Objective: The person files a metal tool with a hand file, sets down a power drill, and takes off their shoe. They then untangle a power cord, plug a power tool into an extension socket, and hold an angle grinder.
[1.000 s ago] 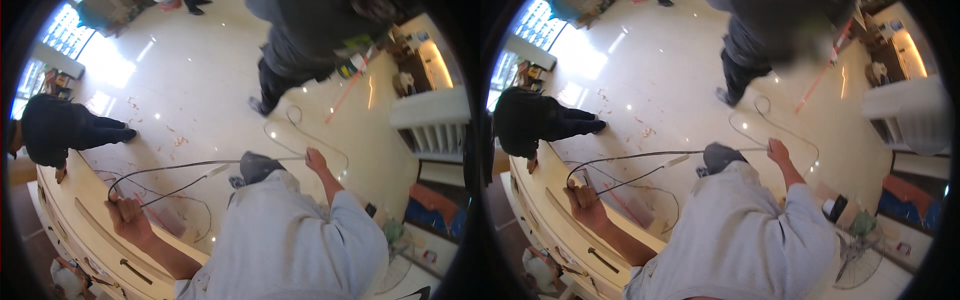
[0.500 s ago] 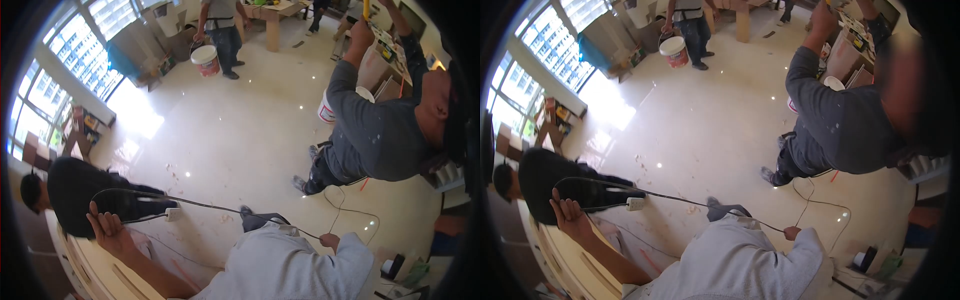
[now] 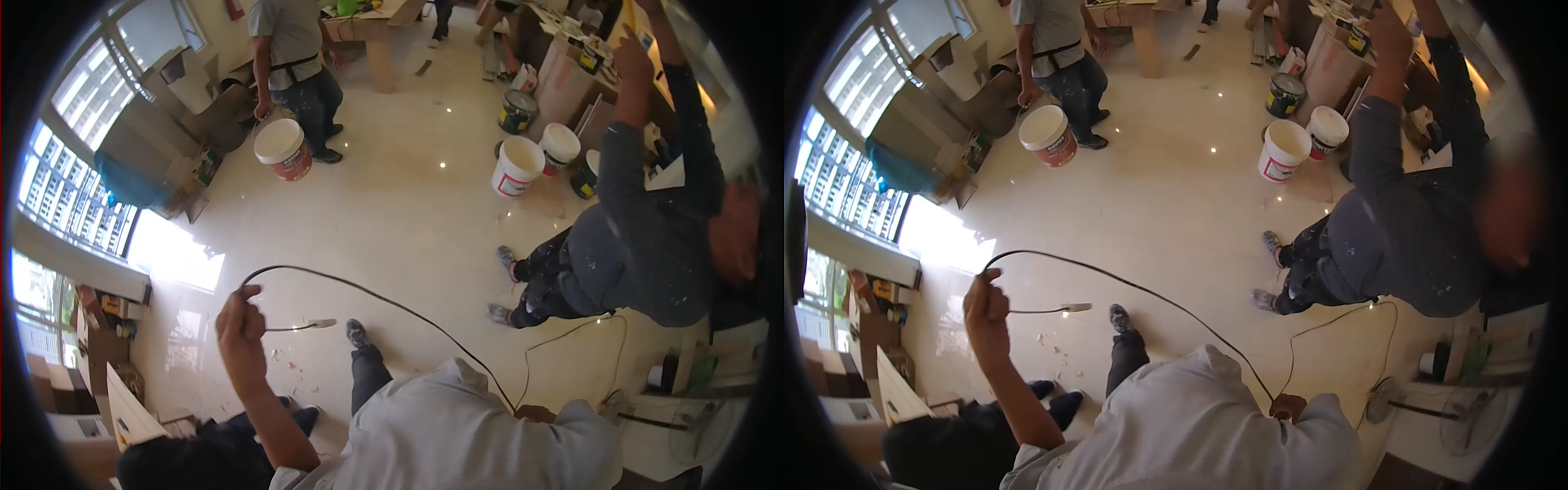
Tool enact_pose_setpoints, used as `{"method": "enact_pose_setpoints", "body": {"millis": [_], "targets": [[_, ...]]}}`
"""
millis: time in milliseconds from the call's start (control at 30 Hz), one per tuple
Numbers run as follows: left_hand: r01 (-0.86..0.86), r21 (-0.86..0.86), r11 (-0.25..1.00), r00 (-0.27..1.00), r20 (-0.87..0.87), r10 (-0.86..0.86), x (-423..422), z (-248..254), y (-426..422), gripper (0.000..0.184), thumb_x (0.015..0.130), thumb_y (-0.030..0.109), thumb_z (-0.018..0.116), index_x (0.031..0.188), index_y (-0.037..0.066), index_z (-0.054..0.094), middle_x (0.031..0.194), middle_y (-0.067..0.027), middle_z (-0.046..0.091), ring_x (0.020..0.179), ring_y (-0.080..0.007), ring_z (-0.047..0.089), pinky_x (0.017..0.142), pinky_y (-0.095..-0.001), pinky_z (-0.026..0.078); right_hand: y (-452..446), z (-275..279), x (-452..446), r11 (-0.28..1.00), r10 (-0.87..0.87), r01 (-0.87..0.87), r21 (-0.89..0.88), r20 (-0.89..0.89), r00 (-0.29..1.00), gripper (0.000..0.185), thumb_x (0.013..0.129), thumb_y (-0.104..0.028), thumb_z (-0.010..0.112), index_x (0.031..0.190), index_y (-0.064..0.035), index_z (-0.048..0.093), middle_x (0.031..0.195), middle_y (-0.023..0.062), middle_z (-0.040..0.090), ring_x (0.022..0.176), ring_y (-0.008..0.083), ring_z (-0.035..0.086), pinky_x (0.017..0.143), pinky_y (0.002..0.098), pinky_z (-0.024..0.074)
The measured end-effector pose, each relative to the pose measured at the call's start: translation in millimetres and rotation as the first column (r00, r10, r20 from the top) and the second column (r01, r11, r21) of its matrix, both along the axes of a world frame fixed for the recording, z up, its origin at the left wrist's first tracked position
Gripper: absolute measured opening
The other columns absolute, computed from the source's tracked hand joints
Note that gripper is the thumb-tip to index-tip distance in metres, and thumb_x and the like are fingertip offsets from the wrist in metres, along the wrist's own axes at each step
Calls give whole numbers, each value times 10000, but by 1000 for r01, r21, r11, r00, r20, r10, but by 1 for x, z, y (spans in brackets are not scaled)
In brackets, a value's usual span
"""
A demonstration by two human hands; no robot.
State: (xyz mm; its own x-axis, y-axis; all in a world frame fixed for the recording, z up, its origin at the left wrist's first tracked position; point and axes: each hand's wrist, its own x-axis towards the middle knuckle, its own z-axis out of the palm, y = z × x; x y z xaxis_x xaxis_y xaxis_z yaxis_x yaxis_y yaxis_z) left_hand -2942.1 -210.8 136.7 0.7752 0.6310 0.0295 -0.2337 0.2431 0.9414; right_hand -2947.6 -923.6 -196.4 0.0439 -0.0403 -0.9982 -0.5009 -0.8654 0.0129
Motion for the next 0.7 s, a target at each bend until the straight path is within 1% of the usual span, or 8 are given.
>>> {"method": "enact_pose_setpoints", "body": {"millis": [100,167,333,433,467,567,600,700], "targets": [[177,35,984,976,-131,-172,81,-1,54,382,1115,228,503,1125,-108,684,651,93,304,571,-36,257,536,-247,179,54,13,-15,998,-53,54,-39,20,998,274,906,-243,691,972,10,776,895,171,778,785,279,759,739,404,608],[335,68,940,927,-200,-316,133,-7,94,356,1126,217,480,1122,-75,685,655,93,294,566,-33,244,534,-245,194,79,38,-12,993,-82,86,-79,47,995,271,906,-245,692,965,6,778,883,168,776,774,276,758,730,401,608],[559,2,829,804,-248,-541,258,-14,158,375,1108,273,526,1133,-37,736,660,99,332,586,-31,263,544,-235,218,157,70,10,979,-147,157,-130,82,986,265,908,-249,695,946,-2,782,853,162,772,747,268,755,707,391,607],[627,7,779,724,-373,-580,318,-20,193,366,1086,289,556,1136,-14,755,674,94,358,604,-29,299,549,-228,247,210,61,67,980,-135,150,-128,123,983,261,909,-252,696,935,-8,785,834,158,769,730,263,753,694,385,606],[654,81,753,705,-428,-566,333,-28,208,349,1064,277,566,1145,4,767,712,52,483,666,-67,430,598,-247,359,226,55,96,983,-110,128,-128,138,984,260,910,-253,697,931,-9,786,828,156,769,725,262,753,690,383,606],[648,142,748,692,-519,-501,364,-12,246,337,1052,249,556,1152,4,766,811,-17,618,774,-129,538,709,-294,458,284,24,187,994,13,5,-106,162,987,258,911,-256,699,920,-14,789,810,153,766,708,257,751,676,377,606],[643,167,748,704,-514,-490,375,-12,260,401,1070,374,565,1143,38,771,676,91,404,655,-48,375,580,-256,310,298,11,215,995,60,-45,-91,165,984,257,911,-257,699,916,-16,790,804,151,765,703,255,751,672,375,605],[654,190,732,672,-591,-446,404,1,316,352,1061,275,555,1135,5,768,926,-82,714,881,-160,617,837,-317,504,379,-19,287,992,130,-127,-24,200,971,255,912,-260,701,905,-21,792,786,147,763,686,250,749,659,369,605]]}}
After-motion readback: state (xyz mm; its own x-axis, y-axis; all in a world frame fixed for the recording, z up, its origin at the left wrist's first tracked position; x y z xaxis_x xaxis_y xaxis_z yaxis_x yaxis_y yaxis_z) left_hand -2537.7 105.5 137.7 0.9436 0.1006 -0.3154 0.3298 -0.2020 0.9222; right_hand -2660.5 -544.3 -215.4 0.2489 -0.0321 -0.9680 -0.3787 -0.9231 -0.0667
